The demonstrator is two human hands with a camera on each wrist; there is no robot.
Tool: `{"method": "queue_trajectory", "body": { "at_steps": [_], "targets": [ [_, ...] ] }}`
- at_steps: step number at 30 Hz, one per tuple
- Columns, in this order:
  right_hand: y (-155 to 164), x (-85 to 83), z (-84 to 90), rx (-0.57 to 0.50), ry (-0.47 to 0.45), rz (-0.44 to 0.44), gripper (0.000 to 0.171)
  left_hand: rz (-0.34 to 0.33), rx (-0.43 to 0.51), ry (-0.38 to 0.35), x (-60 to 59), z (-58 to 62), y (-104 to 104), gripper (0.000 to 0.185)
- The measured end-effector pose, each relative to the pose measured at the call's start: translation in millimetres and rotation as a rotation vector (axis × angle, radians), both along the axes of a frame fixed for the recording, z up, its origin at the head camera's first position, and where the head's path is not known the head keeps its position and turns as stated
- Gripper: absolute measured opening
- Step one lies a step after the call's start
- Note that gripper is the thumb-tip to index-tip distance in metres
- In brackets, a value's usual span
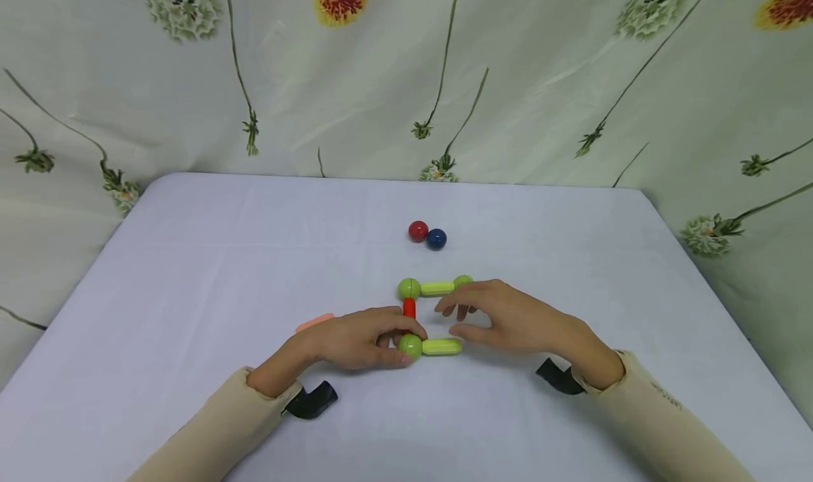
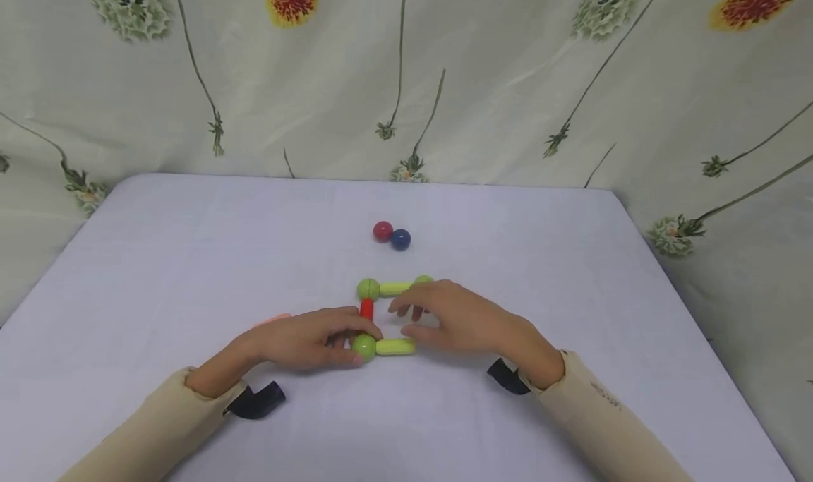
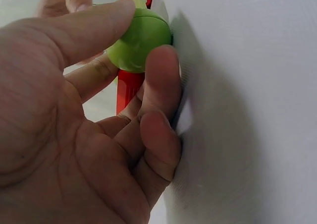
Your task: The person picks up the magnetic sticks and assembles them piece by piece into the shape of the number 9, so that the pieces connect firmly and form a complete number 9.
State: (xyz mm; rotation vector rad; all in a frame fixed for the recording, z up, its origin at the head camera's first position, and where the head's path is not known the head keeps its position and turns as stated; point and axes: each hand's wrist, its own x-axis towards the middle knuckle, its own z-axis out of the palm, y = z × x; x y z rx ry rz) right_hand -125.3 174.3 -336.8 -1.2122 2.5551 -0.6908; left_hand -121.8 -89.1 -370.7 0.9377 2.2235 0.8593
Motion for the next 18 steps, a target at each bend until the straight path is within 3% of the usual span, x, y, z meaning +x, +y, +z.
{"method": "queue_trajectory", "body": {
  "at_steps": [7,13,18],
  "targets": [
    [6,-34.9,10.3,-0.096,0.008,-0.048,0.028,-0.007,0.012,-0.007,0.6,3.1,1,0.030],
    [8,-75.6,3.9,-0.146,-0.036,-0.098,0.029,-0.005,0.014,-0.006,0.8,2.8,0,0.030],
    [8,-100.0,-3.3,-0.157,-0.079,-0.157,0.028,0.009,-0.002,-0.019,0.7,2.2,1,0.030]
  ]
}}
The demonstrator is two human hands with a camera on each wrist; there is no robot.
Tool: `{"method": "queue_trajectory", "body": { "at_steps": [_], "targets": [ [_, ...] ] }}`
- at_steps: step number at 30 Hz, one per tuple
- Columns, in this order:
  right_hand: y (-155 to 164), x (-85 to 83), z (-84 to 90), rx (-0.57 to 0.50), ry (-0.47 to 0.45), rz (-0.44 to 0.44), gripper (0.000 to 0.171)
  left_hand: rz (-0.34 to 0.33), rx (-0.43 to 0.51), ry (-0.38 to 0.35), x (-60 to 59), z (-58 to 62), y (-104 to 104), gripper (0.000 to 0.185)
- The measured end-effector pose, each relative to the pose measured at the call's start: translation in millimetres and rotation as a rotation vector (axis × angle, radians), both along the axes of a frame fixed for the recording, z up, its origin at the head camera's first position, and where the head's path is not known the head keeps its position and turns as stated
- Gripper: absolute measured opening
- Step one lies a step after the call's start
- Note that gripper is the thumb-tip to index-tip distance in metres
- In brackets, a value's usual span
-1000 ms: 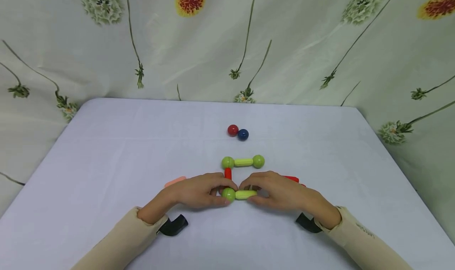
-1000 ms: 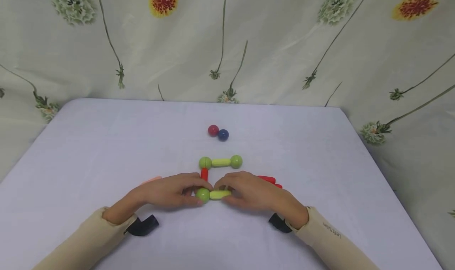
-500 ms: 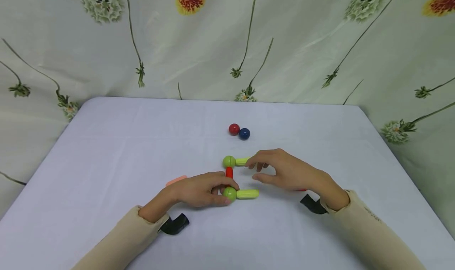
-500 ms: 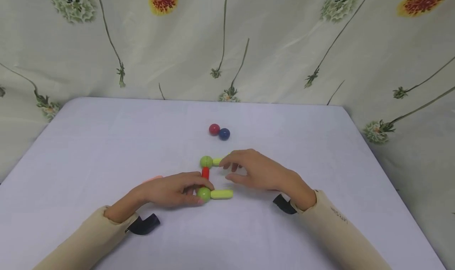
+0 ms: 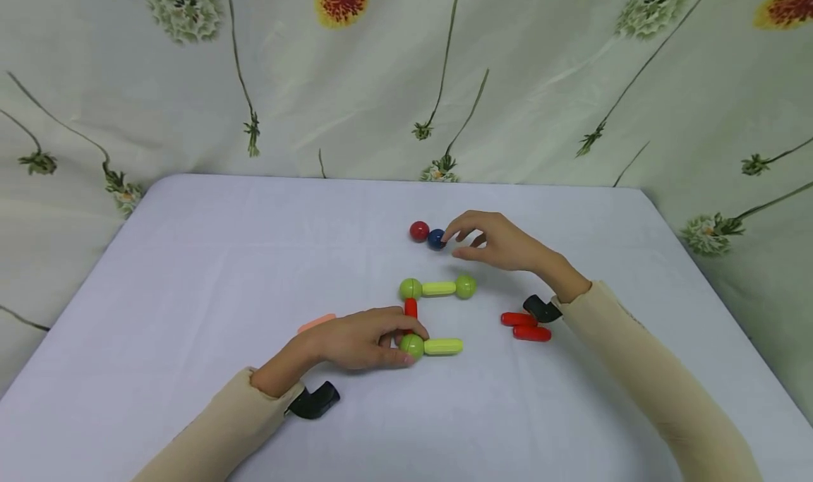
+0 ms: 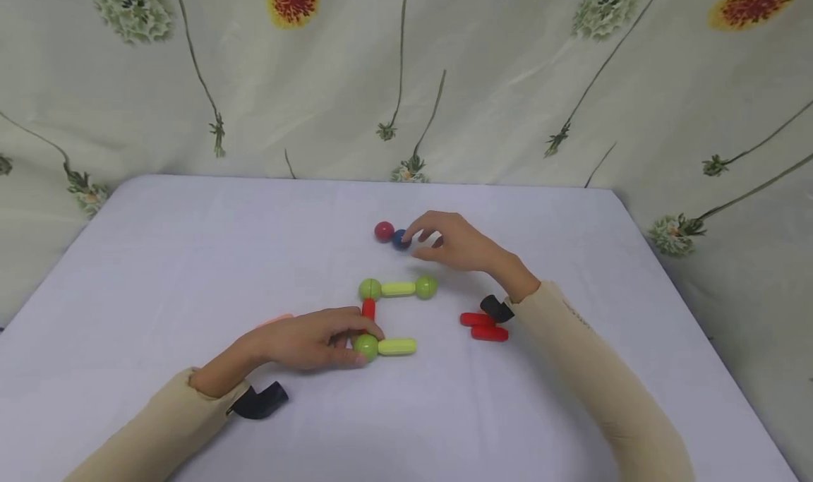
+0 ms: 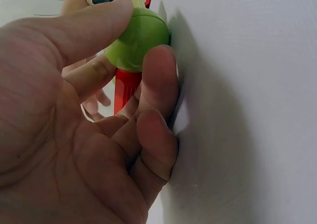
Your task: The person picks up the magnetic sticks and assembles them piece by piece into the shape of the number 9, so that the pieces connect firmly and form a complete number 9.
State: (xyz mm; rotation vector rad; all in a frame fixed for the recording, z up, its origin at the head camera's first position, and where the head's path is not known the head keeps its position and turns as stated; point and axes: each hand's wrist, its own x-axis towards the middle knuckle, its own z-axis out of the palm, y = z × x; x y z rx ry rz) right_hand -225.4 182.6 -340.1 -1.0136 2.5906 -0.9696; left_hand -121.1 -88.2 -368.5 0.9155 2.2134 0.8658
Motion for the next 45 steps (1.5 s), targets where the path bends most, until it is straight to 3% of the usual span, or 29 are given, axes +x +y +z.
{"method": "queue_trajectory", "body": {
  "at_steps": [6,18,30,45],
  "targets": [
    [-3,-15.7,-4.1,-0.003,-0.042,-0.060,0.026,0.001,0.001,-0.018,0.0,-0.8,-1,0.029],
    [-14,-30.9,-13.0,0.019,-0.100,-0.060,0.026,0.005,0.003,-0.025,-0.1,-1.1,-1,0.029],
    [-16,-32.2,-16.4,0.058,-0.073,-0.053,0.026,0.005,0.006,-0.013,-0.1,-1.6,0,0.029],
    [-7,-21.0,-14.4,0.055,-0.103,-0.065,0.029,0.007,0.009,-0.011,0.6,0.8,0,0.028]
  ]
}}
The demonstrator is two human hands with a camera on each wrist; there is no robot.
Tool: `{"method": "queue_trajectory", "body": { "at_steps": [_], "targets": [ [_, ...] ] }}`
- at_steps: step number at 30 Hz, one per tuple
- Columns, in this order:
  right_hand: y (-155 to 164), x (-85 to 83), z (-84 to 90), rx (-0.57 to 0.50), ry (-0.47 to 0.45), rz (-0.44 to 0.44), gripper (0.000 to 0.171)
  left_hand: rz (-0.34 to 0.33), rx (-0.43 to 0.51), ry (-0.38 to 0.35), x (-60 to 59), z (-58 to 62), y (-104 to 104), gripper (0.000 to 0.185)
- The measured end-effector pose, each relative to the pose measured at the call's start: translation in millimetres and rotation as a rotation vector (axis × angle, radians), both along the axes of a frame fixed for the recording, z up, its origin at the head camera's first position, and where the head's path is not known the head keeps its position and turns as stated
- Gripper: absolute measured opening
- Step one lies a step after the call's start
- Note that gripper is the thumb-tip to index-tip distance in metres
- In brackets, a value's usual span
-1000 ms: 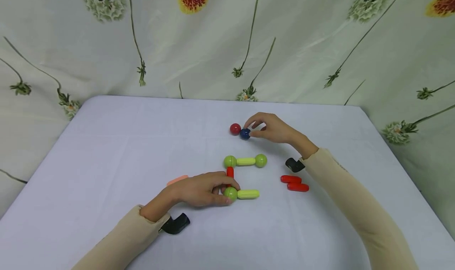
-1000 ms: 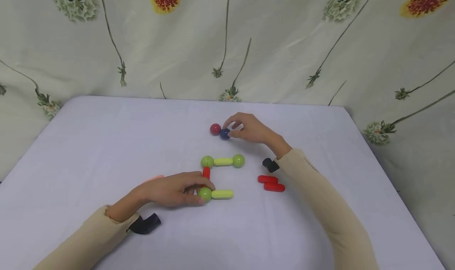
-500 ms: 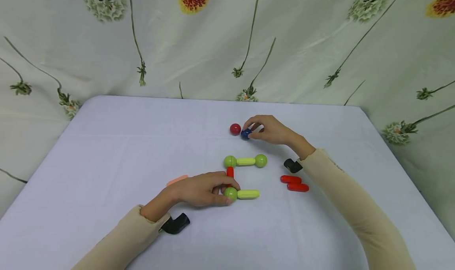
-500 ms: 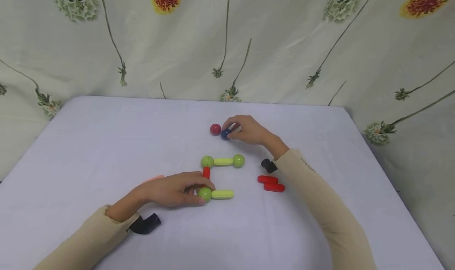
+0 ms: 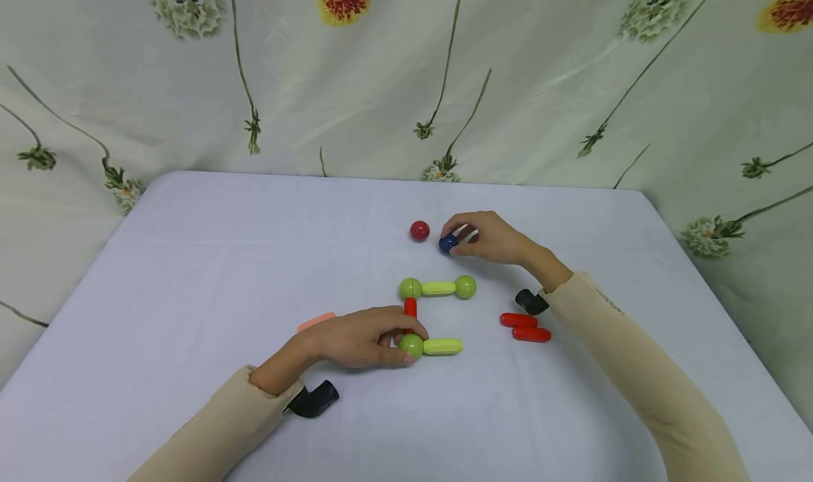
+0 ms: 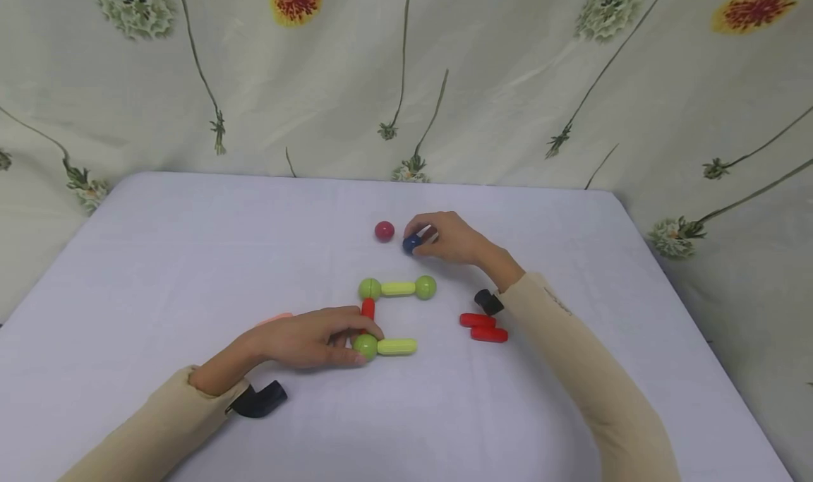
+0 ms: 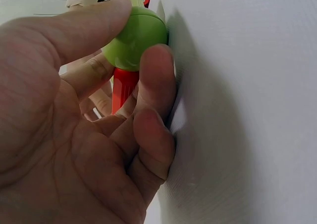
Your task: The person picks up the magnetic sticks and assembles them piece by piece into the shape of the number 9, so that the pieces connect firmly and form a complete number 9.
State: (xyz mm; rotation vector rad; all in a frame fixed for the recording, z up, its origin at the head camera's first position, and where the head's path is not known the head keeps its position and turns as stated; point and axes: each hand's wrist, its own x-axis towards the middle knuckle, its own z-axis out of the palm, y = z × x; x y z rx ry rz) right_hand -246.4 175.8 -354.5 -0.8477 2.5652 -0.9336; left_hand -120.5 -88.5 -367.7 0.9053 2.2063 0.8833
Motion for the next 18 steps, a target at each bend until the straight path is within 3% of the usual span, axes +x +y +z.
{"method": "queue_trajectory", "body": {
  "at_steps": [18],
  "targets": [
    [22,22.3,-2.5,0.019,0.024,-0.021,0.030,0.000,0.015,-0.006,-0.1,-2.8,-2,0.028]
  ]
}}
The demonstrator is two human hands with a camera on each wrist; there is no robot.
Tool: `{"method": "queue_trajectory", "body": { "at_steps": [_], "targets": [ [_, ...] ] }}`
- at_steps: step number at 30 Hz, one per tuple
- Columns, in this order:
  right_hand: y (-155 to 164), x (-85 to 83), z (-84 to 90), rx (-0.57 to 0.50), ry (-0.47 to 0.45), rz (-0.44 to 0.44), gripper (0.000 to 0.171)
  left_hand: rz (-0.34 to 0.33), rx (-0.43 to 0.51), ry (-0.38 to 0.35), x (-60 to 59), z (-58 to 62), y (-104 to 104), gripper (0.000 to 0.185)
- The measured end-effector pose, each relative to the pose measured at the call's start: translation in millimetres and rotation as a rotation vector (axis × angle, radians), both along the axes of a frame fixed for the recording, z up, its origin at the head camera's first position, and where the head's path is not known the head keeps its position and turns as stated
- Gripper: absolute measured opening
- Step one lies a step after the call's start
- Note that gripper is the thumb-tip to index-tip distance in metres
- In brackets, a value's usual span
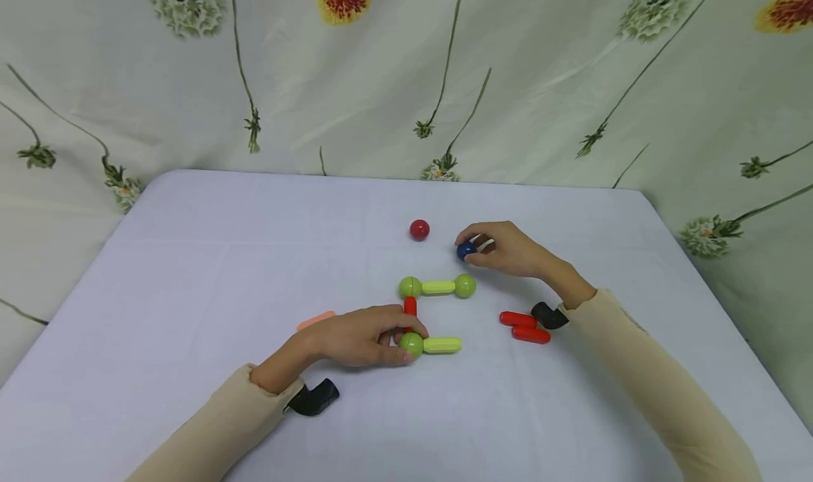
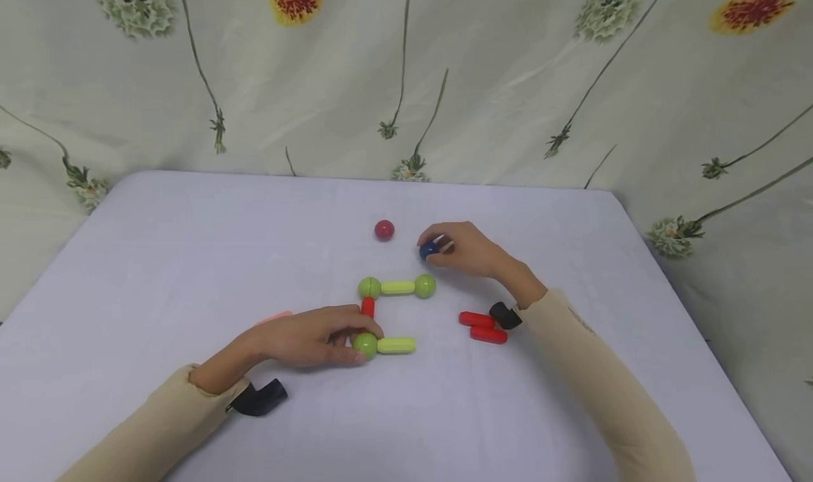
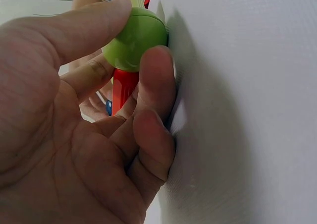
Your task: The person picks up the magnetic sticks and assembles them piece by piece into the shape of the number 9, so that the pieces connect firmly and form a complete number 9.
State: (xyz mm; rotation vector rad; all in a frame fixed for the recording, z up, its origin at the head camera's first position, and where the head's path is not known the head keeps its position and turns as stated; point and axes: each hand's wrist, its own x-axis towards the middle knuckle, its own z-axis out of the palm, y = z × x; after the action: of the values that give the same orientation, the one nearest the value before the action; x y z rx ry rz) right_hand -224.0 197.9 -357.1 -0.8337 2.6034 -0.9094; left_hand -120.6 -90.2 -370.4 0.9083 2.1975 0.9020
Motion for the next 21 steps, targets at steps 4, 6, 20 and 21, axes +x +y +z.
{"method": "queue_trajectory", "body": {
  "at_steps": [4,6,20,21],
  "targets": [
    [5,8.4,2.8,-0.023,0.016,0.014,0.028,-0.001,0.003,0.008,-0.7,-1.0,1,0.027],
    [6,12.5,4.5,-0.033,0.027,0.016,0.028,0.000,0.002,0.011,-0.6,-1.0,1,0.027],
    [17,43.9,13.0,-0.103,0.066,0.034,0.030,0.000,-0.005,0.029,0.6,-0.5,1,0.027],
    [17,46.6,13.1,-0.108,0.067,0.044,0.030,0.000,-0.006,0.031,0.7,-0.3,1,0.027]
  ]
}}
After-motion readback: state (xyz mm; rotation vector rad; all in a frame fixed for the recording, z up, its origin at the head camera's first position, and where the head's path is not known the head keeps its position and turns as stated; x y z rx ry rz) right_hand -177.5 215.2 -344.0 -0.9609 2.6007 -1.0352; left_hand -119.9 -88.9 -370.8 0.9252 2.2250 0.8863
